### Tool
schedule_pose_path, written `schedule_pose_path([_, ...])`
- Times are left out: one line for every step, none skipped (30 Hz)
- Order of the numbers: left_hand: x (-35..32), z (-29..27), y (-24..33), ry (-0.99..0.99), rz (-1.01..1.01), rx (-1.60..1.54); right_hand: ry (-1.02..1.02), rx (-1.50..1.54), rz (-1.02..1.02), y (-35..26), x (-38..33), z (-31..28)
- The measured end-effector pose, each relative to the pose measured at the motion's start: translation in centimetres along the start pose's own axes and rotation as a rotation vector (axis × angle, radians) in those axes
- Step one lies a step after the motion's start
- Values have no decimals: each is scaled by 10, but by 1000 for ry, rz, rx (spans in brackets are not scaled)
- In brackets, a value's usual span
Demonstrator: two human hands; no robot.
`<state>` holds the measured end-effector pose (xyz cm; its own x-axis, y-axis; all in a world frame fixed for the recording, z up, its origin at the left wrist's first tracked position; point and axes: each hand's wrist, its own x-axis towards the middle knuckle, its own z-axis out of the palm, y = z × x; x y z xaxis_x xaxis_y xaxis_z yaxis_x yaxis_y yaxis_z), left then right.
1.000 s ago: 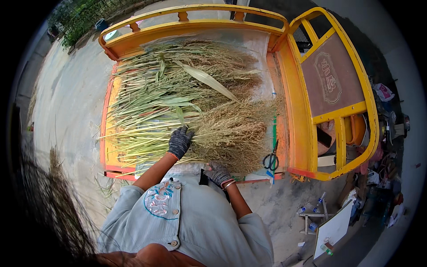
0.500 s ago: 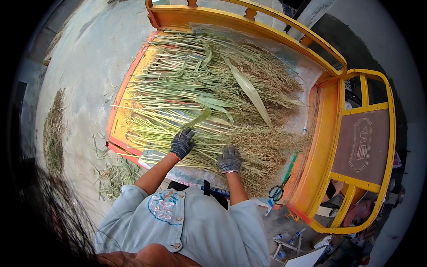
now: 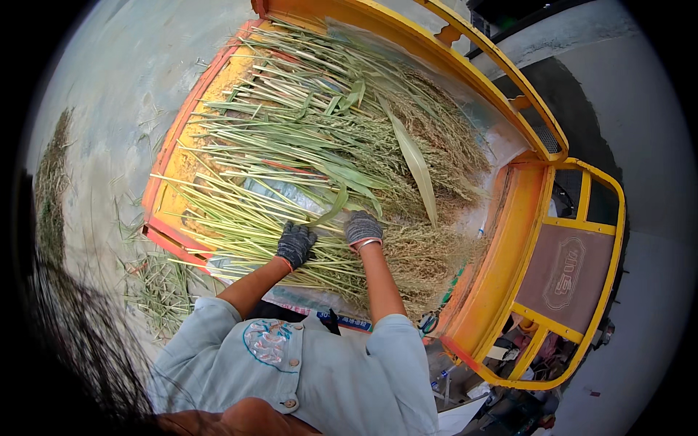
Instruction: The person uses shears to cut long green plant stalks into shorter segments on the bed of a yellow utility vehicle. The person repeatedly gathers stalks, cuts them, and drops the pieces back onto the pile.
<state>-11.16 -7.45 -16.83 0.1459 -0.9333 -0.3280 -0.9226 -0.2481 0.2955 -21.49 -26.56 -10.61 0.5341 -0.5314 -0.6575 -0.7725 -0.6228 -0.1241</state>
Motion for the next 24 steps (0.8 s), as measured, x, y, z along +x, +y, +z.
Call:
schedule_pose_path([-1,13,-2,34,-7,1,-38,-15,-4,-7,17,2])
schedule_pose_path([-2,9,-1,66,-5,1,-76,-28,0,-9,36,9])
schedule_pose_path([-4,6,-1,89,21,-16,-71,-58,25,-8,48,18])
schedule_pose_path([-4,5,0,55,15,-38,-69,-90,46,-7,63,29])
schedule_pose_path([-6,5,1,22,4,-60,20,-62,23,-9,64,36])
schedule_pose_path([-9,6,1,-10,-5,-84,108,-32,1,-12,67,42])
schedule_pose_path([-10,9,2,21,-19,-85,-10,-39,58,-21,67,34])
schedule_pose_path([-13,12,3,-3,-29,-107,28,-54,71,-25,67,40])
schedule_pose_path([-17,15,5,-27,-37,-130,66,-67,85,-27,60,51])
schedule_pose_path([-20,16,6,-52,-44,-146,107,-72,99,-34,55,53])
schedule_pose_path([-25,18,10,-39,-62,-134,-59,-94,94,-43,43,35])
schedule_pose_path([-27,20,7,-14,-63,-149,-75,-95,48,-37,51,45])
schedule_pose_path([-31,18,7,11,-56,-164,-89,-93,9,-38,48,45])
schedule_pose_path([-35,17,8,34,-46,-178,-104,-88,-27,-37,43,46])
schedule_pose_path([-38,16,9,-26,-65,-187,-175,-87,-26,-33,34,48])
schedule_pose_path([-37,6,10,-59,-63,-230,-65,-48,-65,-24,27,48])
schedule_pose_path([-36,-6,10,-92,-64,-271,46,-8,-107,-13,19,51])
schedule_pose_path([-36,-16,11,-127,-63,-311,157,32,-147,-2,13,55])
schedule_pose_path([-41,-21,7,-10,-46,-329,160,52,-101,-8,-8,34])
schedule_pose_path([-42,-36,8,-17,-64,-381,190,43,-106,-5,-23,23])
schedule_pose_path([-50,-37,7,111,-81,-336,221,30,-119,-2,-36,14])
schedule_pose_path([-59,-37,4,240,-94,-292,251,17,-129,3,-49,5])
schedule_pose_path([-65,-55,7,212,-116,-311,326,71,-144,7,-66,-1])
schedule_pose_path([-73,-75,12,185,-139,-330,346,53,-120,14,-77,-4])
